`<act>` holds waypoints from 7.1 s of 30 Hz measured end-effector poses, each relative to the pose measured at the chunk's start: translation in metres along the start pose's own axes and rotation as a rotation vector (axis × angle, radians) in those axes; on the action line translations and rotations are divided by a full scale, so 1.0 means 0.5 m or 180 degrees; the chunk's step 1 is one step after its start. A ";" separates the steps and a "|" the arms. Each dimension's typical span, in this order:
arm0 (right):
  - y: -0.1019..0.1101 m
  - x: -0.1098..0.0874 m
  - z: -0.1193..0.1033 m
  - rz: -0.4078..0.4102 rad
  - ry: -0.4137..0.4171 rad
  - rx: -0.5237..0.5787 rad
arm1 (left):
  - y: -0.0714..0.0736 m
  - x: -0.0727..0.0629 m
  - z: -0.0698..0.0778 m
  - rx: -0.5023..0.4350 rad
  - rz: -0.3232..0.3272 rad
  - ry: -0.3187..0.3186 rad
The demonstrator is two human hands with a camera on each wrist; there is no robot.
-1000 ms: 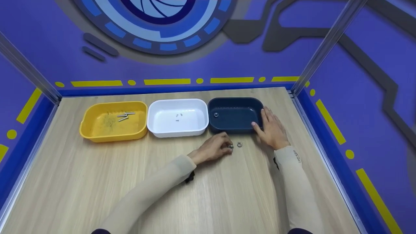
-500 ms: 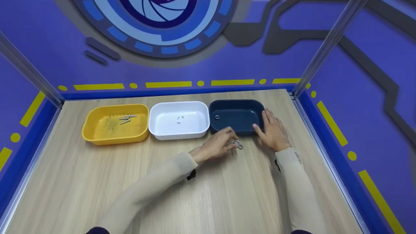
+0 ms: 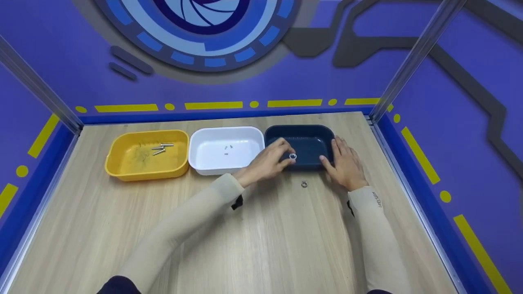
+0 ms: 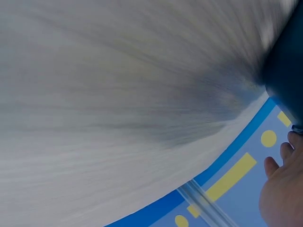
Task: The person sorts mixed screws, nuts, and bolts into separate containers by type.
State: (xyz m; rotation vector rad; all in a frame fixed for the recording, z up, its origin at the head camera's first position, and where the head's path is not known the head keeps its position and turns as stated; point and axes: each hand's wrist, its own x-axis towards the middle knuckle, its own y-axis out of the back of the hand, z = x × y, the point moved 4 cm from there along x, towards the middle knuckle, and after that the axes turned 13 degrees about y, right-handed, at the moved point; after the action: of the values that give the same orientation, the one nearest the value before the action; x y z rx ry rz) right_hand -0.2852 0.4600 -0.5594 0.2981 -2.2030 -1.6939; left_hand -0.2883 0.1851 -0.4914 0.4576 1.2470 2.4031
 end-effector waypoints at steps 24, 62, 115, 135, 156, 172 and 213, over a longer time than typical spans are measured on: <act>0.000 0.000 -0.001 0.0007 0.0064 0.0050 | -0.003 0.095 -0.029 0.0018 0.0135 0.0528; 0.006 -0.001 -0.005 0.0003 -0.0016 0.0000 | -0.013 0.119 -0.041 0.0183 0.0409 0.0704; -0.001 0.002 0.002 0.0061 0.0068 -0.0016 | -0.114 -0.020 0.026 -0.0023 0.0176 -0.0187; 0.003 -0.003 0.006 0.0077 0.0072 0.0056 | -0.199 -0.034 0.018 0.0403 -0.0160 -0.0097; 0.011 0.003 0.003 -0.0005 0.0030 0.0089 | -0.205 -0.015 0.010 0.0556 -0.0320 0.0064; 0.002 -0.001 0.002 -0.0029 0.0001 0.0139 | -0.214 -0.016 0.004 0.0310 -0.0342 0.0213; 0.014 -0.010 0.005 0.0087 0.0061 0.0198 | -0.172 -0.005 0.080 0.0762 -0.0316 -0.0433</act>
State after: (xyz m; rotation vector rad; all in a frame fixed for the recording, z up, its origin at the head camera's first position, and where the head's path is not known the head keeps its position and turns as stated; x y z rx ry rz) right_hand -0.2812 0.4661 -0.5541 0.2973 -2.2386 -1.6041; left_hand -0.2513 0.2571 -0.5412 0.6032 1.4655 2.1128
